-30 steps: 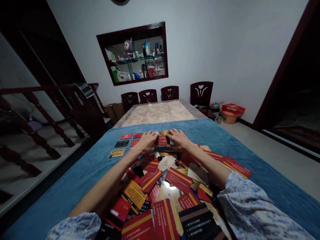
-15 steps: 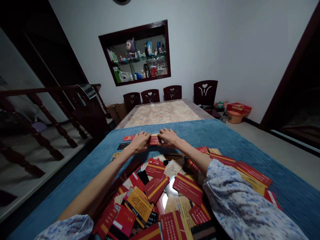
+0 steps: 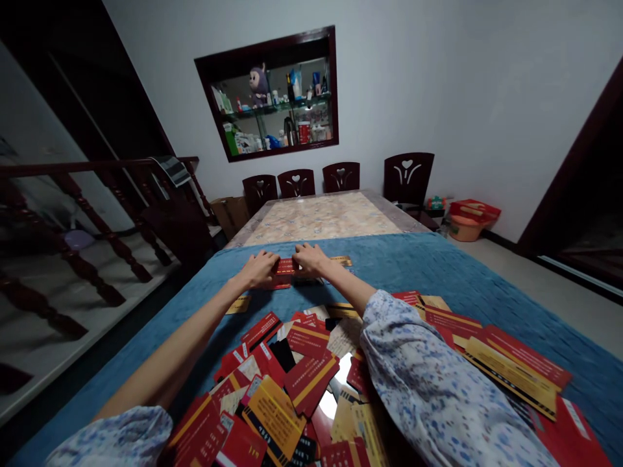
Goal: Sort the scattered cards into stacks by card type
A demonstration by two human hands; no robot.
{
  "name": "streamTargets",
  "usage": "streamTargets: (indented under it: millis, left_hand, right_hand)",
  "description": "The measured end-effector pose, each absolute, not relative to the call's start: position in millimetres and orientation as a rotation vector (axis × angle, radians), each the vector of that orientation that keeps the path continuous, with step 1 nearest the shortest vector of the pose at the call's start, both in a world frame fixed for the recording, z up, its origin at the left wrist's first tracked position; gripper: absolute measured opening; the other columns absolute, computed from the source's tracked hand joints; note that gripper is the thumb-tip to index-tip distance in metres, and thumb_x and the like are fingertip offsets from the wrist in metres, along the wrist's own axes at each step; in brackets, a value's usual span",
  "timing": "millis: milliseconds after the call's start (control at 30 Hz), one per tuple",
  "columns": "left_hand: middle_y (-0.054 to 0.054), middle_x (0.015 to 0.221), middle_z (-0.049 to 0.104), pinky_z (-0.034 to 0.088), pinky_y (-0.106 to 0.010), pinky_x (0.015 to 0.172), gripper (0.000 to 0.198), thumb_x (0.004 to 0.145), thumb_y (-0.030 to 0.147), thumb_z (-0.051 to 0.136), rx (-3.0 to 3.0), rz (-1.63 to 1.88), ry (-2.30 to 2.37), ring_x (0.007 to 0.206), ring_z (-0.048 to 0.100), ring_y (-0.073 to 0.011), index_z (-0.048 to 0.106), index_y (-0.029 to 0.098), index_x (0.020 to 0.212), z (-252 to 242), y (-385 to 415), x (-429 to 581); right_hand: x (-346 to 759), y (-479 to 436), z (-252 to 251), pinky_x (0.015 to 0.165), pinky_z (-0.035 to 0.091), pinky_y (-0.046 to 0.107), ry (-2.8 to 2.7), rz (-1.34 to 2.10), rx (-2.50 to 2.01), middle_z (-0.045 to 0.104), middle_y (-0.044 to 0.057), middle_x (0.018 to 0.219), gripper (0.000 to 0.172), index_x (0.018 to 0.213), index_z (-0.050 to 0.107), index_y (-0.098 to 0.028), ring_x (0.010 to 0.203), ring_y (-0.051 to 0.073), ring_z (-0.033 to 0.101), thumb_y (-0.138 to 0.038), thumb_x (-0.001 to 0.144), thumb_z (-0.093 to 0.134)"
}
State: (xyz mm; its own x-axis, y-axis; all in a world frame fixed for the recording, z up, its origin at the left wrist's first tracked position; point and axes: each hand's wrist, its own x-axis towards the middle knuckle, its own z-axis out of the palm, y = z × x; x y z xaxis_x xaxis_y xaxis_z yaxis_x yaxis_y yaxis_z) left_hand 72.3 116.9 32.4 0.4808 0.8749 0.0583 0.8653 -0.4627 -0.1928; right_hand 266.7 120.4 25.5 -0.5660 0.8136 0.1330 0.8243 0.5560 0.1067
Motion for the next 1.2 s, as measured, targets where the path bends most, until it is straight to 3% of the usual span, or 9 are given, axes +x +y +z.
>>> streamTargets:
  millis: [233, 500, 667, 1000, 1200]
  left_hand:
    - [-0.015, 0.123, 0.06, 0.043, -0.052, 0.096, 0.029, 0.08, 0.017, 0.057, -2.505, 0.137, -1.533, 0.117, 0.05, -0.0331, 0.057, 0.016, 0.109, 27, 141, 59]
    - [-0.012, 0.114, 0.065, 0.048, -0.031, 0.089, 0.029, 0.074, 0.009, 0.059, -2.573, 0.137, -1.598, 0.108, 0.06, -0.0253, 0.061, 0.016, 0.102, 17, 167, 55]
    - [-0.012, 0.112, 0.068, 0.049, -0.025, 0.085, 0.029, 0.073, 0.007, 0.061, -2.566, 0.2, -1.62, 0.105, 0.063, -0.0228, 0.064, 0.015, 0.1, 10, 174, 56]
    - [-0.011, 0.108, 0.071, 0.05, -0.023, 0.084, 0.028, 0.071, 0.006, 0.061, -2.572, 0.319, -1.67, 0.104, 0.066, -0.0222, 0.068, 0.016, 0.096, 9, 181, 62]
    - [-0.013, 0.119, 0.067, 0.05, -0.024, 0.09, 0.033, 0.071, 0.007, 0.062, -2.568, 0.394, -1.685, 0.111, 0.063, -0.0233, 0.068, 0.015, 0.102, 12, 183, 66]
  right_hand:
    - [246, 147, 28, 0.09, 0.044, 0.04, -2.742, -0.154, -1.486, 0.058, 0.014, 0.123, 0.031, 0.109, 0.069, -0.023, 0.118, 0.032, 0.049, -0.043, 0.086, 0.064]
    - [233, 167, 20, 0.094, 0.043, 0.045, -2.758, -0.123, -1.587, 0.06, 0.015, 0.127, 0.038, 0.113, 0.07, -0.023, 0.122, 0.034, 0.047, -0.046, 0.084, 0.064]
    - [231, 174, 15, 0.094, 0.042, 0.047, -2.781, -0.098, -1.628, 0.062, 0.014, 0.127, 0.04, 0.116, 0.069, -0.025, 0.123, 0.034, 0.047, -0.047, 0.084, 0.063]
    - [228, 177, 15, 0.096, 0.042, 0.047, -2.824, -0.051, -1.653, 0.061, 0.015, 0.128, 0.038, 0.115, 0.071, -0.022, 0.124, 0.035, 0.046, -0.044, 0.085, 0.06]
    - [225, 180, 13, 0.097, 0.044, 0.046, -2.824, -0.078, -1.661, 0.061, 0.016, 0.128, 0.039, 0.112, 0.073, -0.02, 0.124, 0.035, 0.048, -0.044, 0.085, 0.06]
